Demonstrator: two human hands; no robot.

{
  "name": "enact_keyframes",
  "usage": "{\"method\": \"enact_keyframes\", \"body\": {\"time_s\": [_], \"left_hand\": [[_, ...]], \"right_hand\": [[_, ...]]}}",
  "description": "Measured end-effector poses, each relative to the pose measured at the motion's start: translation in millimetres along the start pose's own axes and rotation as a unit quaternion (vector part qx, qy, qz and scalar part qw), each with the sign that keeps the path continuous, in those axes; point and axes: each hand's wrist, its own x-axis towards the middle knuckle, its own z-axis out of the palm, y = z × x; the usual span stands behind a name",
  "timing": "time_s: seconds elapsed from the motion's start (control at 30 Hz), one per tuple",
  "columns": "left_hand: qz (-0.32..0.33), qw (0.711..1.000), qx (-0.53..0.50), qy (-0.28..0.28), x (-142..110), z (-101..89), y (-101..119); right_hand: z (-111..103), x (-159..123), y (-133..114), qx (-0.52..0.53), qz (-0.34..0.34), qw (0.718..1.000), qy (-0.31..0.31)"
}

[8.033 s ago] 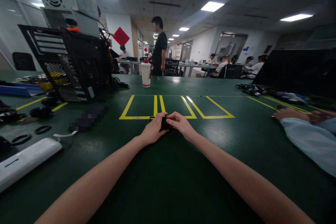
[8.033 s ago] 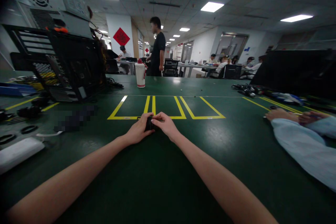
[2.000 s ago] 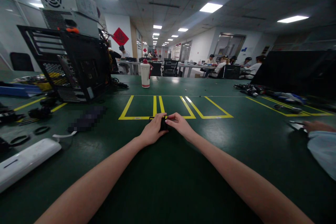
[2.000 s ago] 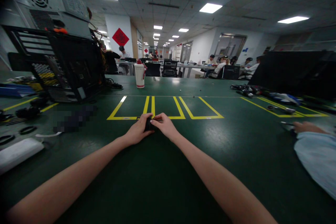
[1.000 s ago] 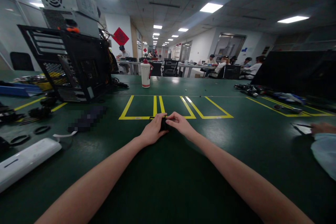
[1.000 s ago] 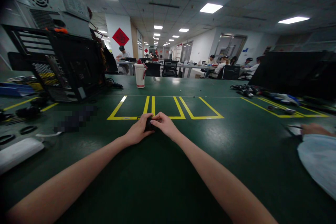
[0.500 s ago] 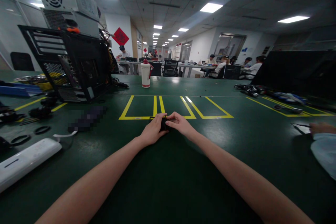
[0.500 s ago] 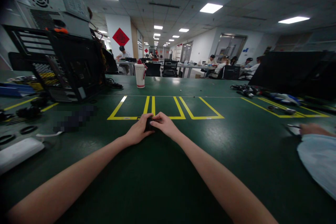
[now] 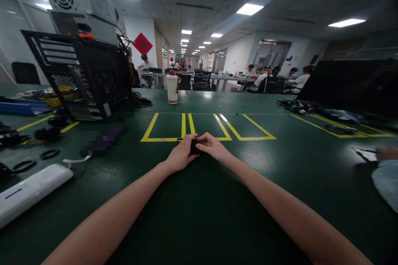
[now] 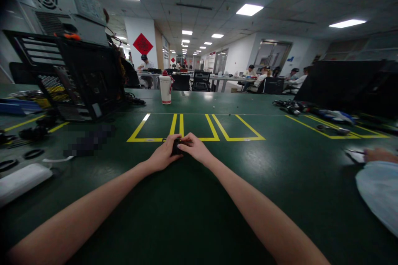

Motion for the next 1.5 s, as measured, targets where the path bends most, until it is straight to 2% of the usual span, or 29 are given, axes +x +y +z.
{"method": "enact_keyframes", "body": {"time_s": [0.1,0.3,0.43,0.6,0.8,0.9,1.03,1.23,1.4,1.5], "left_hand": [[-0.004,1.0,-0.002,-0.002,-1,-0.6,0],[-0.005,1.0,-0.004,-0.006,-1,-2.6,2],[-0.012,1.0,-0.003,-0.014,-1,-3.1,3],[-0.013,1.0,-0.007,-0.01,-1,-4.2,4],[-0.011,1.0,-0.004,-0.01,-1,-4.0,3],[-0.005,1.0,-0.001,-0.005,-1,-2.7,2],[-0.009,1.0,-0.003,-0.008,-1,-2.6,2],[-0.01,1.0,0.0,-0.006,0,-1.8,2],[-0.01,1.0,0.002,-0.01,-1,-1.7,1],[-0.014,1.0,0.004,-0.009,-1,-2.5,1]], "right_hand": [[2,0,-1,-0.013,-0.004,1.0,0.026],[-1,-1,-10,-0.029,0.065,0.997,0.02],[-1,-3,-11,0.0,0.036,0.999,-0.019],[2,-3,-4,-0.004,0.0,1.0,0.017],[0,3,0,-0.018,0.044,0.998,0.036],[-1,2,-2,-0.009,0.054,0.998,0.013],[-1,-2,-6,0.005,0.023,0.999,-0.022],[2,-2,-2,0.0,-0.002,1.0,0.03],[1,0,-1,-0.019,0.062,0.997,0.041],[-2,-3,-5,-0.015,0.065,0.998,0.01]]}}
